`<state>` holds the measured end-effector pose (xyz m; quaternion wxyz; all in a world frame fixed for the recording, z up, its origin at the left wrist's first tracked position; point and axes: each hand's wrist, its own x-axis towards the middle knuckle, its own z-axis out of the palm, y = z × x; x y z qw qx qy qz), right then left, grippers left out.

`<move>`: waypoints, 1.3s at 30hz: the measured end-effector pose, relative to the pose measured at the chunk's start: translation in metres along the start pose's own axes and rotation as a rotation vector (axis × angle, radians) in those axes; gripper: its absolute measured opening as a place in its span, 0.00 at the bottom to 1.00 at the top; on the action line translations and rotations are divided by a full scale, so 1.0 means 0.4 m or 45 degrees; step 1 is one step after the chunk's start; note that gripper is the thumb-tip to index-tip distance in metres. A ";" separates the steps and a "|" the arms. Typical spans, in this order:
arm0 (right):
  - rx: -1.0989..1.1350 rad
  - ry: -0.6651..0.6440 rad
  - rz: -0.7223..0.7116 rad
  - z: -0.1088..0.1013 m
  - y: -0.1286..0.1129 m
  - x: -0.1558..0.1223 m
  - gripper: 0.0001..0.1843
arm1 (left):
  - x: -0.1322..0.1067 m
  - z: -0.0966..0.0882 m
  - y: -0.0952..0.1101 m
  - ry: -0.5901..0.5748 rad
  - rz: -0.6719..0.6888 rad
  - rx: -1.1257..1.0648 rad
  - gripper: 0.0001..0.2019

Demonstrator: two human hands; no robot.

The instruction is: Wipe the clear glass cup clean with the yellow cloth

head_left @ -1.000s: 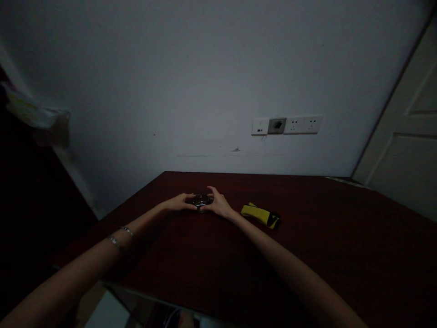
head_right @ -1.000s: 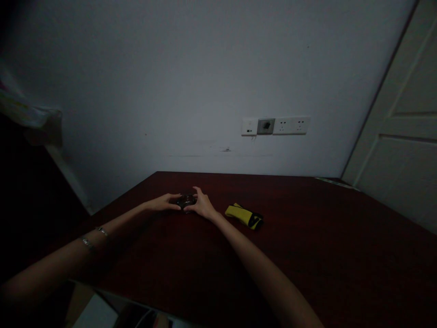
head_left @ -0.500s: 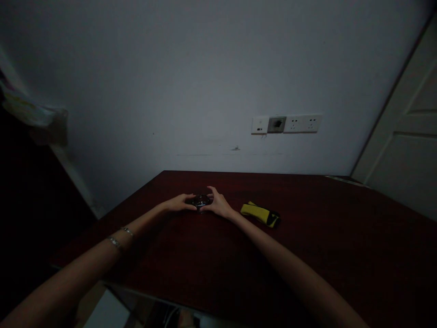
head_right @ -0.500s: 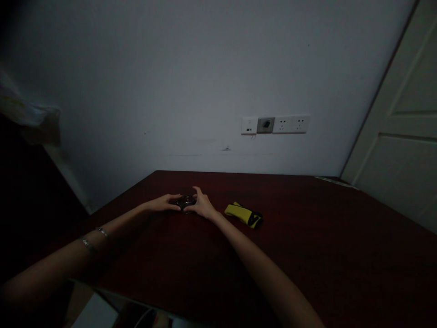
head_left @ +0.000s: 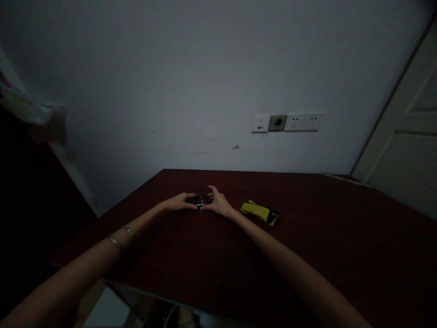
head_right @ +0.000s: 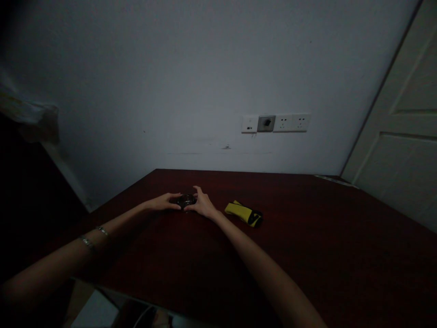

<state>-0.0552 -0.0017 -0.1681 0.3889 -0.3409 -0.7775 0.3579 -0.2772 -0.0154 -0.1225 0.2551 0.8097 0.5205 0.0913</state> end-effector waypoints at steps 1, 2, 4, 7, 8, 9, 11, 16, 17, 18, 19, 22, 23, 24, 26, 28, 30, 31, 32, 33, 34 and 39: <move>-0.005 -0.005 -0.002 0.000 0.001 0.001 0.55 | -0.001 0.000 0.000 0.001 -0.005 0.004 0.40; -0.011 -0.011 -0.003 0.001 0.003 0.001 0.54 | -0.001 0.001 0.001 0.003 -0.009 0.009 0.40; -0.030 -0.019 -0.001 0.003 0.004 0.000 0.54 | -0.003 0.002 0.004 0.011 -0.004 0.019 0.39; -0.074 -0.048 0.000 0.000 -0.002 -0.005 0.56 | -0.007 0.003 0.012 0.013 0.024 0.036 0.37; -0.093 -0.063 -0.003 -0.006 -0.007 -0.010 0.58 | -0.009 0.003 0.015 0.010 0.023 0.049 0.38; -0.115 -0.078 -0.010 -0.016 -0.013 -0.016 0.60 | -0.010 0.002 0.019 0.010 0.010 0.069 0.39; -0.166 -0.098 -0.030 -0.050 -0.028 -0.035 0.61 | -0.012 -0.003 0.026 0.012 -0.051 0.120 0.43; -0.305 -0.118 -0.129 -0.225 -0.068 -0.116 0.42 | 0.001 -0.043 0.063 0.105 -0.137 0.194 0.45; -0.343 -0.113 -0.131 -0.265 -0.072 -0.138 0.35 | 0.009 -0.051 0.078 0.162 -0.132 0.198 0.44; -0.379 -0.114 -0.127 -0.303 -0.073 -0.161 0.29 | 0.019 -0.058 0.096 0.202 -0.119 0.200 0.42; -0.412 -0.122 -0.119 -0.336 -0.073 -0.185 0.24 | 0.031 -0.061 0.117 0.249 -0.101 0.203 0.41; -0.496 -0.181 -0.104 -0.401 -0.062 -0.264 0.18 | 0.072 -0.044 0.190 0.385 -0.021 0.202 0.33; -0.565 -0.193 -0.102 -0.411 -0.057 -0.290 0.19 | 0.086 -0.029 0.217 0.409 0.010 0.201 0.30; -0.630 -0.194 -0.087 -0.416 -0.051 -0.315 0.22 | 0.099 -0.009 0.243 0.419 0.041 0.200 0.27; -0.746 -0.207 -0.073 -0.415 -0.040 -0.358 0.29 | 0.121 0.039 0.295 0.396 0.118 0.195 0.23; -0.832 -0.204 -0.097 -0.408 -0.031 -0.387 0.30 | 0.135 0.091 0.343 0.325 0.206 0.184 0.21; -0.873 -0.181 -0.126 -0.401 -0.022 -0.403 0.28 | 0.143 0.139 0.384 0.252 0.275 0.171 0.20; -0.880 -0.167 -0.138 -0.399 -0.018 -0.406 0.28 | 0.146 0.161 0.400 0.209 0.308 0.170 0.19; -0.880 -0.155 -0.148 -0.398 -0.014 -0.408 0.27 | 0.148 0.181 0.413 0.163 0.341 0.177 0.19; -0.871 -0.140 -0.157 -0.399 -0.010 -0.407 0.27 | 0.150 0.198 0.424 0.146 0.353 0.179 0.19; -0.853 -0.122 -0.166 -0.402 -0.007 -0.406 0.27 | 0.152 0.214 0.431 0.147 0.360 0.176 0.18; -0.715 0.047 -0.123 -0.430 -0.019 -0.393 0.25 | 0.168 0.265 0.441 0.226 0.299 0.028 0.24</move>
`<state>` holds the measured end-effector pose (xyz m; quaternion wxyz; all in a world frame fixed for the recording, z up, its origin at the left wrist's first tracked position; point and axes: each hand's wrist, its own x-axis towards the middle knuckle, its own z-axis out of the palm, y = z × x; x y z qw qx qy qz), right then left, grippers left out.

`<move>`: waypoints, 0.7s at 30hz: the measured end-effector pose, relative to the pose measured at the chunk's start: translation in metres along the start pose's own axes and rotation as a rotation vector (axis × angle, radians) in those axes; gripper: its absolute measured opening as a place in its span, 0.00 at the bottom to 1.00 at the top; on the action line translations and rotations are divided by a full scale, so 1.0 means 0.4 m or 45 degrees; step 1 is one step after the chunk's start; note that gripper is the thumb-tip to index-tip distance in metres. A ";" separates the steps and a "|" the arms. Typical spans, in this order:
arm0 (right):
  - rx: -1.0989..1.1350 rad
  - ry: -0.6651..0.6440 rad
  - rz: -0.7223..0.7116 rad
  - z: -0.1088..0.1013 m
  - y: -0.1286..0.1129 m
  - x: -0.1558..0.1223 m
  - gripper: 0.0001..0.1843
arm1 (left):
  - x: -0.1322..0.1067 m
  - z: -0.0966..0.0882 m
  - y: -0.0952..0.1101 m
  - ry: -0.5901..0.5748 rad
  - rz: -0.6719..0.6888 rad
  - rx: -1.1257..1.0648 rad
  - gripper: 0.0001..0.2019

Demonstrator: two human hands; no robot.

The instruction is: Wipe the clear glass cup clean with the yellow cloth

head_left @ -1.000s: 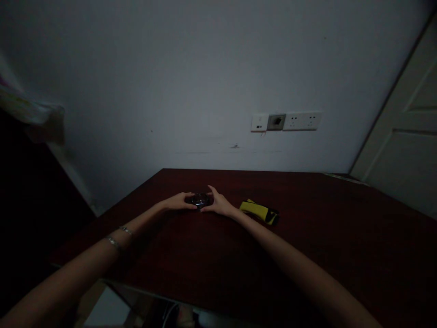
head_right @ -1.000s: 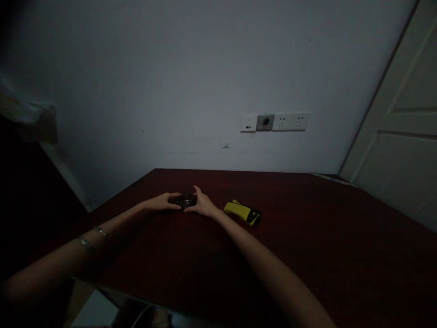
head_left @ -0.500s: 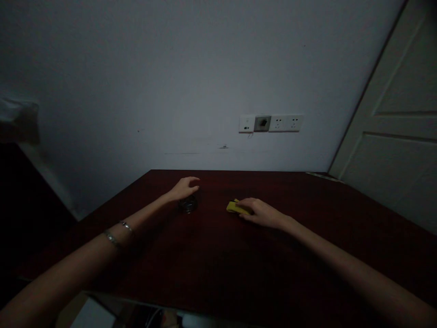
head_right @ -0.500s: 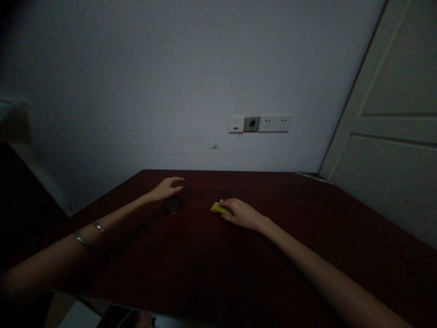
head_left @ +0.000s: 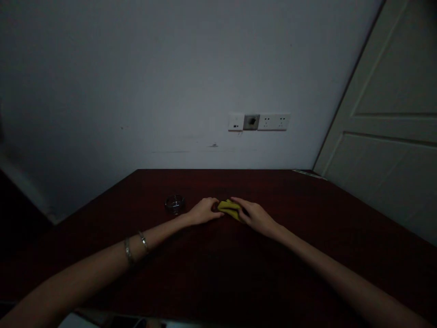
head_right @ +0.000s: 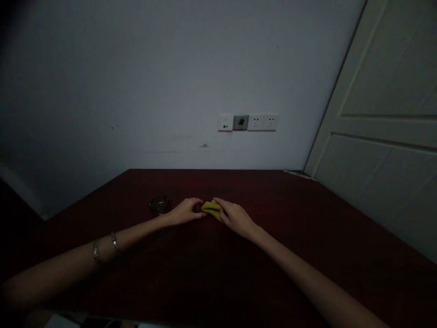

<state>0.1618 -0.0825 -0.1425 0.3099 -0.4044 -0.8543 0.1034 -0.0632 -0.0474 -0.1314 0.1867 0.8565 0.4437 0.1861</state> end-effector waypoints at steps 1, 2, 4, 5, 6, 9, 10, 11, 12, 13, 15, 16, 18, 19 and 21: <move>0.027 0.030 0.052 -0.011 -0.004 0.005 0.24 | 0.002 0.006 0.002 0.027 -0.039 -0.068 0.26; 0.058 0.061 0.109 -0.022 -0.010 0.010 0.23 | 0.003 0.012 0.005 0.038 -0.074 -0.157 0.28; 0.138 0.142 0.190 -0.047 -0.027 0.021 0.22 | 0.006 0.020 0.016 0.014 -0.113 -0.389 0.29; 0.174 0.191 0.209 -0.061 -0.036 0.026 0.22 | 0.007 0.023 0.023 -0.014 -0.113 -0.518 0.29; 0.215 0.232 0.219 -0.074 -0.044 0.032 0.22 | 0.009 0.026 0.032 -0.036 -0.108 -0.640 0.28; 0.311 0.315 0.262 -0.115 -0.067 0.046 0.20 | 0.012 0.033 0.061 0.056 -0.165 -0.924 0.27; 0.348 0.328 0.282 -0.128 -0.073 0.050 0.19 | 0.011 0.033 0.070 0.111 -0.203 -1.001 0.28; 0.400 0.339 0.310 -0.140 -0.078 0.055 0.19 | 0.009 0.031 0.079 0.151 -0.239 -1.074 0.27; 0.468 0.333 0.341 -0.151 -0.081 0.059 0.19 | 0.004 0.028 0.086 0.166 -0.271 -1.144 0.26; 0.546 0.318 0.371 -0.161 -0.083 0.063 0.19 | -0.002 0.022 0.092 0.149 -0.299 -1.212 0.24; 0.699 0.263 0.424 -0.172 -0.082 0.072 0.20 | -0.023 0.004 0.095 0.022 -0.351 -1.320 0.17; 0.764 0.219 0.440 -0.174 -0.079 0.077 0.21 | -0.036 -0.008 0.093 -0.049 -0.369 -1.345 0.14; 0.875 0.100 0.463 -0.166 -0.068 0.087 0.21 | -0.068 -0.039 0.080 -0.160 -0.401 -1.348 0.11; 0.925 0.032 0.473 -0.158 -0.062 0.092 0.22 | -0.086 -0.056 0.069 -0.204 -0.413 -1.336 0.11; 0.999 -0.104 0.482 -0.132 -0.053 0.103 0.23 | -0.123 -0.095 0.041 -0.332 -0.471 -1.267 0.13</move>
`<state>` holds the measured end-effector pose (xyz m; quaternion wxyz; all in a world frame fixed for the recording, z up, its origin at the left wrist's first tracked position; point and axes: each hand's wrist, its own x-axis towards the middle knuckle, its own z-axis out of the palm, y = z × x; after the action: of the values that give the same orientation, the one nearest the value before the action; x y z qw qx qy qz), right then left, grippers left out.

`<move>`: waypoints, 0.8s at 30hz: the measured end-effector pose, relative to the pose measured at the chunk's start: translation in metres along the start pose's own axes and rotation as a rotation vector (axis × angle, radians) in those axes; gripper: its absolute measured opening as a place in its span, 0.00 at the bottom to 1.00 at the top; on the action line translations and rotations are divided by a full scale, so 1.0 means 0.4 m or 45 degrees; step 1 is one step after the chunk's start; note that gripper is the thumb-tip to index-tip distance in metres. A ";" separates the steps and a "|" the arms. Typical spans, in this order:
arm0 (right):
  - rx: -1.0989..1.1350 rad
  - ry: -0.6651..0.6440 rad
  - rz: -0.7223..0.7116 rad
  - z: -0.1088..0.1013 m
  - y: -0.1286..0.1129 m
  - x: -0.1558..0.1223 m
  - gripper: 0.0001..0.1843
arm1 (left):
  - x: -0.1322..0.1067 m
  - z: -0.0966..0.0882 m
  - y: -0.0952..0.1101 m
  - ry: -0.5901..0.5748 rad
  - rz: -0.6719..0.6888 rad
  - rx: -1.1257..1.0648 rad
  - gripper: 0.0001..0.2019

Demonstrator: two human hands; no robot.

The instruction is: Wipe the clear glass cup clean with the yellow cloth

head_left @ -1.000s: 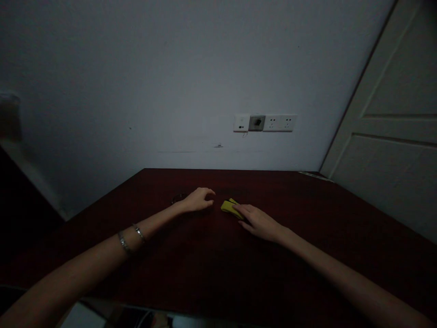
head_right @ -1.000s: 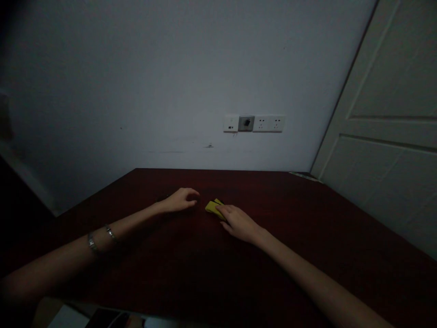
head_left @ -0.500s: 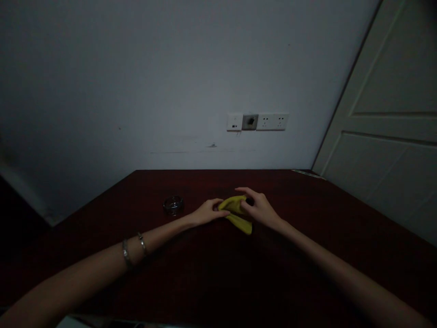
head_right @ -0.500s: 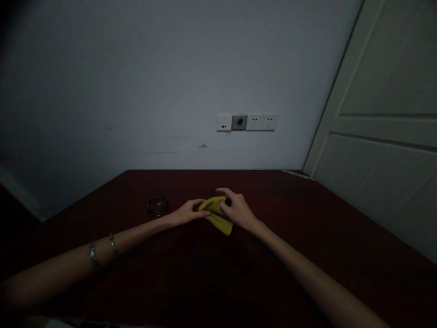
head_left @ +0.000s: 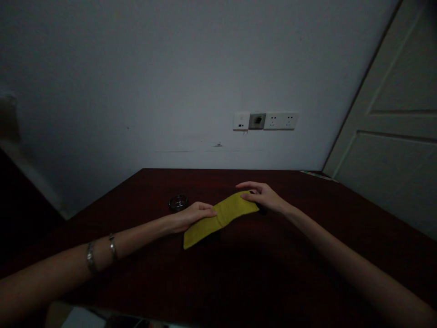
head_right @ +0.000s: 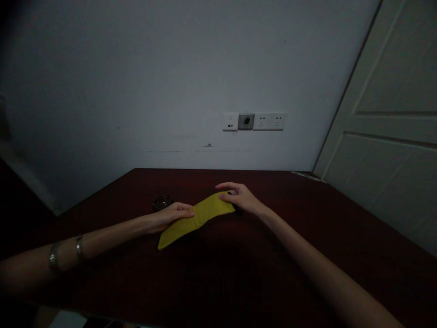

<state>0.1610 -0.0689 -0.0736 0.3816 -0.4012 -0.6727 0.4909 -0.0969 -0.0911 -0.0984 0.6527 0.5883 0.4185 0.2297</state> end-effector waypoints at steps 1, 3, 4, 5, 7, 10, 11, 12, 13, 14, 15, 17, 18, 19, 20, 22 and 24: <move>0.006 -0.065 0.013 0.011 0.009 0.010 0.25 | -0.022 -0.024 -0.001 -0.060 -0.061 0.064 0.15; -0.015 -0.211 0.005 0.042 0.024 0.031 0.27 | -0.065 -0.075 -0.004 -0.178 -0.188 0.248 0.18; -0.036 -0.288 -0.012 0.061 0.029 0.042 0.28 | -0.085 -0.101 -0.006 -0.209 -0.244 0.339 0.18; -0.065 -0.356 -0.038 0.082 0.033 0.054 0.28 | -0.104 -0.127 -0.007 -0.215 -0.284 0.431 0.17; -0.181 -0.432 -0.106 0.126 0.039 0.078 0.27 | -0.139 -0.175 -0.010 -0.165 -0.320 0.628 0.13; -0.594 -0.396 -0.338 0.188 0.053 0.120 0.20 | -0.179 -0.239 -0.009 -0.069 -0.301 0.902 0.12; -0.722 -0.375 -0.423 0.205 0.059 0.134 0.18 | -0.190 -0.258 -0.007 -0.033 -0.282 1.034 0.11; -0.798 -0.362 -0.472 0.221 0.066 0.147 0.16 | -0.198 -0.275 -0.006 -0.006 -0.261 1.182 0.10; -0.843 -0.354 -0.501 0.235 0.073 0.160 0.16 | -0.204 -0.289 -0.005 0.020 -0.242 1.327 0.09; -0.867 -0.347 -0.512 0.247 0.080 0.172 0.15 | -0.208 -0.302 -0.004 0.042 -0.229 1.462 0.08; -0.884 -0.342 -0.510 0.257 0.086 0.182 0.15 | -0.210 -0.312 -0.003 0.070 -0.228 1.589 0.08; -0.944 -0.323 -0.514 0.272 0.096 0.198 0.15 | -0.208 -0.326 -0.003 0.138 -0.223 1.816 0.07; -0.981 -0.311 -0.513 0.278 0.099 0.204 0.14 | -0.205 -0.330 -0.004 0.169 -0.205 1.915 0.07; -1.021 -0.296 -0.510 0.282 0.101 0.210 0.14 | -0.201 -0.333 -0.006 0.196 -0.175 1.999 0.07; -1.063 -0.279 -0.504 0.286 0.102 0.214 0.14 | -0.197 -0.335 -0.008 0.216 -0.136 2.061 0.06; -1.146 -0.238 -0.491 0.290 0.102 0.223 0.14 | -0.187 -0.340 -0.014 0.261 -0.061 2.115 0.06; -1.219 -0.193 -0.482 0.293 0.099 0.233 0.14 | -0.176 -0.346 -0.022 0.322 -0.019 2.110 0.05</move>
<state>0.0252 -0.0176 -0.1274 0.1877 -0.3656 -0.9083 0.0784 -0.2501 -0.0691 -0.0816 -0.0415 0.8446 0.5258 -0.0921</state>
